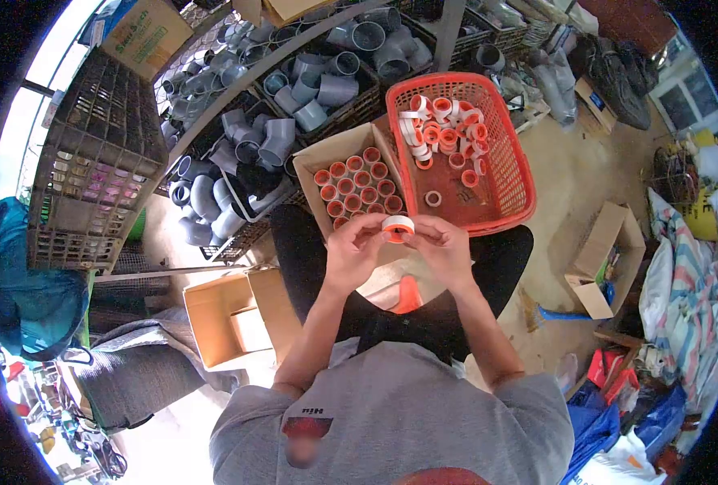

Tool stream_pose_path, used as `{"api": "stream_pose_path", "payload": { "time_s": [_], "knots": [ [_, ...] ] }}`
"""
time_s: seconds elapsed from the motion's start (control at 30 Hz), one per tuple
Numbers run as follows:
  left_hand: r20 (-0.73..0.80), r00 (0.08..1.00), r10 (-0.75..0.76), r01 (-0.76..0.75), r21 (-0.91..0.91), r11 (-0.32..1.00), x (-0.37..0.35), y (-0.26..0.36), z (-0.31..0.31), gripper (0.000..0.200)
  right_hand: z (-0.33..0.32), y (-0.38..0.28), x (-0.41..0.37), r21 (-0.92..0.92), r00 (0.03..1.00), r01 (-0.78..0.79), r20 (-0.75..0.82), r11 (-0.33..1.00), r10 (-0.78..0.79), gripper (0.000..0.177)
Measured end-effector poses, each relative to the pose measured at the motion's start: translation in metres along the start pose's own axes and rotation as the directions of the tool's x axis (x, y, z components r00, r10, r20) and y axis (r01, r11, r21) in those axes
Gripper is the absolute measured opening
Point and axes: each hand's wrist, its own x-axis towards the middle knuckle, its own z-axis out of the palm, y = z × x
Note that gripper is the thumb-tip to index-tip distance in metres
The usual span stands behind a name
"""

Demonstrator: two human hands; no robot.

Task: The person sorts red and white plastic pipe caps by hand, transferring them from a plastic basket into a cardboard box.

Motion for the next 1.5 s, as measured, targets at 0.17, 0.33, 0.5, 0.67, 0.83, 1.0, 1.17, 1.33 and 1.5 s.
{"api": "stream_pose_path", "payload": {
  "time_s": [0.17,0.33,0.5,0.67,0.83,1.0,1.17,1.33,1.5],
  "knots": [
    [-0.041,0.996,0.080,-0.076,0.101,0.992,-0.002,-0.009,0.004,0.026,0.002,0.010,-0.006,0.035,0.999,0.036,-0.027,0.999,-0.035,0.026],
    [0.104,0.993,0.056,-0.077,0.209,0.975,0.004,0.012,-0.007,0.025,0.004,0.012,-0.008,-0.029,0.997,0.068,-0.039,0.997,-0.070,0.024],
    [0.095,0.990,0.103,-0.129,0.325,0.937,0.004,-0.001,-0.009,0.026,0.016,0.009,-0.007,-0.165,1.000,0.014,-0.010,0.986,-0.016,0.029],
    [-0.118,0.991,0.057,-0.040,0.141,0.989,-0.002,-0.023,-0.005,0.027,0.032,0.015,0.002,0.032,0.995,0.054,-0.080,0.998,-0.051,0.024],
    [-0.075,0.997,0.013,-0.002,0.141,0.990,-0.006,-0.004,-0.004,0.028,0.024,0.030,0.001,-0.133,0.991,0.110,-0.062,0.985,-0.119,0.022],
    [-0.117,0.993,-0.008,0.012,0.034,0.999,-0.011,-0.016,-0.001,0.028,0.027,0.028,-0.001,-0.255,0.996,0.072,-0.040,0.964,-0.085,0.023],
    [0.132,0.991,-0.014,0.024,-0.075,0.997,-0.006,-0.023,-0.017,0.023,0.016,0.013,-0.005,-0.291,0.992,0.109,-0.023,0.950,-0.121,0.036],
    [0.316,0.947,-0.057,0.131,-0.218,0.967,-0.002,-0.039,-0.031,0.020,0.000,0.014,-0.007,-0.524,0.990,0.144,0.089,0.840,-0.114,0.042],
    [0.461,0.855,-0.239,0.315,-0.094,0.945,0.036,-0.078,-0.059,0.024,-0.005,0.004,-0.001,-0.544,0.988,0.150,0.053,0.825,-0.145,0.042]
  ]
}}
